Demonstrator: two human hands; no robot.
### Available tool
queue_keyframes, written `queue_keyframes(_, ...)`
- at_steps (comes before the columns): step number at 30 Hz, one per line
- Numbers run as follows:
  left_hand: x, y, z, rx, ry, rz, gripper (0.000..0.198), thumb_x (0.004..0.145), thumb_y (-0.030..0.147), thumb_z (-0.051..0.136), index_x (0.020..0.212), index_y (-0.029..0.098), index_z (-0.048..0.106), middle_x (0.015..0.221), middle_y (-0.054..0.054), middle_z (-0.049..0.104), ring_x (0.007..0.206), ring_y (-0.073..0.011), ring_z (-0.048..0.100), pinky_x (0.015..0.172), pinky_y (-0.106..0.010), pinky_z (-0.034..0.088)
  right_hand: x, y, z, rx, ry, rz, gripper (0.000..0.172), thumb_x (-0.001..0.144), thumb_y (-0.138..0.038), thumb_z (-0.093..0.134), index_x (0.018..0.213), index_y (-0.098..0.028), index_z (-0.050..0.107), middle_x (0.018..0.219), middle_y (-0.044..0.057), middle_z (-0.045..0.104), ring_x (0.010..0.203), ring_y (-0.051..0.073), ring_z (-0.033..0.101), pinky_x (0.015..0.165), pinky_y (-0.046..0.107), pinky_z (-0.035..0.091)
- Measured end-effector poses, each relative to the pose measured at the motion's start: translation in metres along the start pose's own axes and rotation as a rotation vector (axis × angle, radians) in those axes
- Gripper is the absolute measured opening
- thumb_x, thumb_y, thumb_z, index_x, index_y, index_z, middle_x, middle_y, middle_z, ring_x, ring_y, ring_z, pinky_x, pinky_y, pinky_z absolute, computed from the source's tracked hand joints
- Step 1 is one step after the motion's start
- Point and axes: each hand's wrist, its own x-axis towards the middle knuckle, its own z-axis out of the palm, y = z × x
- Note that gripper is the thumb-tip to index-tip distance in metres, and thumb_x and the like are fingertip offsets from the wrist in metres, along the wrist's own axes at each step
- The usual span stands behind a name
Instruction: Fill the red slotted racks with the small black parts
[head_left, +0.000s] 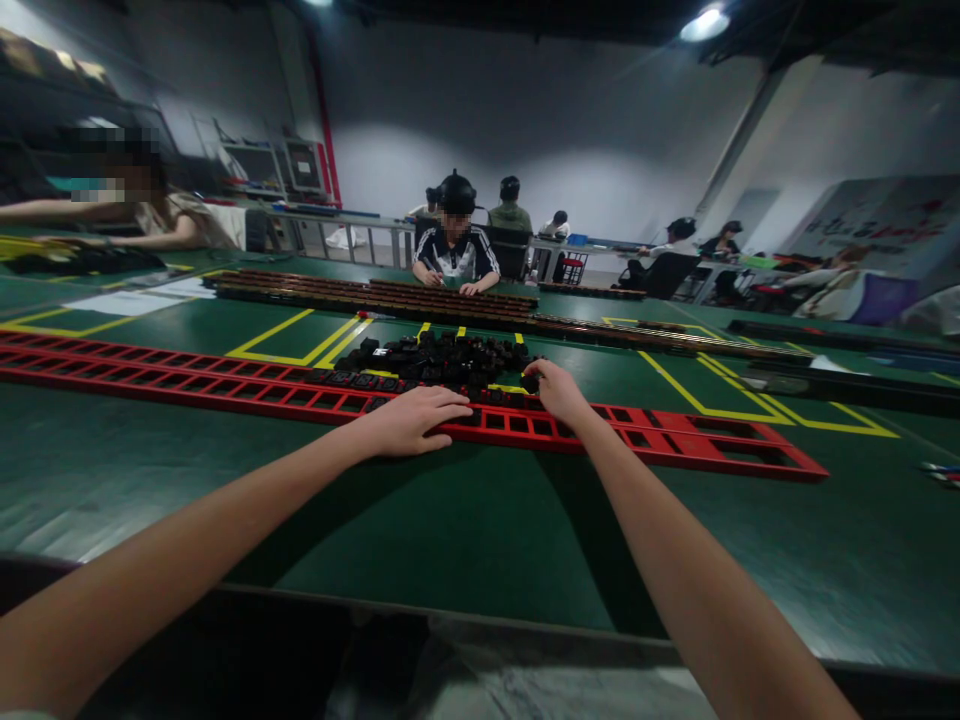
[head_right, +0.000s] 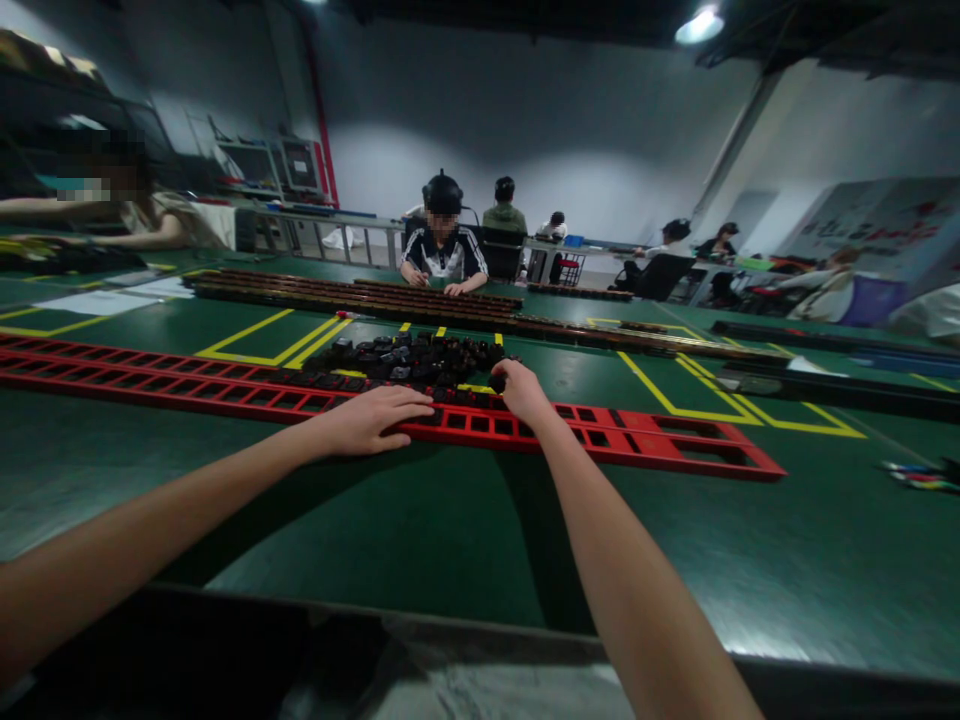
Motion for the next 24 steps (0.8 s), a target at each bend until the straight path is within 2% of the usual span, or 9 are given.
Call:
queue_keyframes(3,0.0,0.0002,0.0003,0.005,0.003,-0.004,0.05,0.094,0.033,0.06,0.142,0.023,0.052,0.148,-0.01,0.051,0.133,-0.0285,0.049,0.112,-0.046,0.038,-0.0014,0.0018,-0.0003,0.069,0.023,0.045,0.041,0.077,-0.001,0.039,0.1,-0.018,0.069,0.104,0.007,0.071,0.099,0.021,0.063,0.094,0.036,0.049)
queue_keyframes(10,0.0003,0.0004,0.0,0.017,-0.002,0.0,0.049,0.094,0.031,0.06,0.141,0.021,0.053,0.147,-0.011,0.052,0.131,-0.0288,0.051,0.111,-0.047,0.04,-0.0039,0.0023,-0.0023,0.13,0.017,0.044,0.037,0.067,-0.004,0.044,0.093,-0.02,0.065,0.097,0.004,0.069,0.091,0.02,0.061,0.088,0.033,0.048)
queue_keyframes(15,0.0002,0.0001,0.0002,0.013,-0.007,-0.006,0.049,0.094,0.032,0.06,0.141,0.022,0.053,0.148,-0.011,0.051,0.133,-0.0283,0.05,0.112,-0.046,0.038,-0.0036,0.0053,-0.0012,0.18,0.03,0.009,0.027,0.067,-0.009,0.051,0.089,-0.02,0.061,0.094,0.003,0.067,0.088,0.019,0.059,0.086,0.033,0.046)
queue_keyframes(24,-0.0003,-0.0012,0.0015,0.009,-0.004,-0.004,0.049,0.094,0.032,0.06,0.142,0.023,0.052,0.148,-0.01,0.051,0.133,-0.028,0.049,0.112,-0.046,0.037,-0.0056,0.004,-0.0039,0.219,0.105,0.053,0.014,0.07,-0.026,0.061,0.082,-0.022,0.055,0.076,-0.001,0.058,0.073,0.017,0.051,0.07,0.03,0.043)
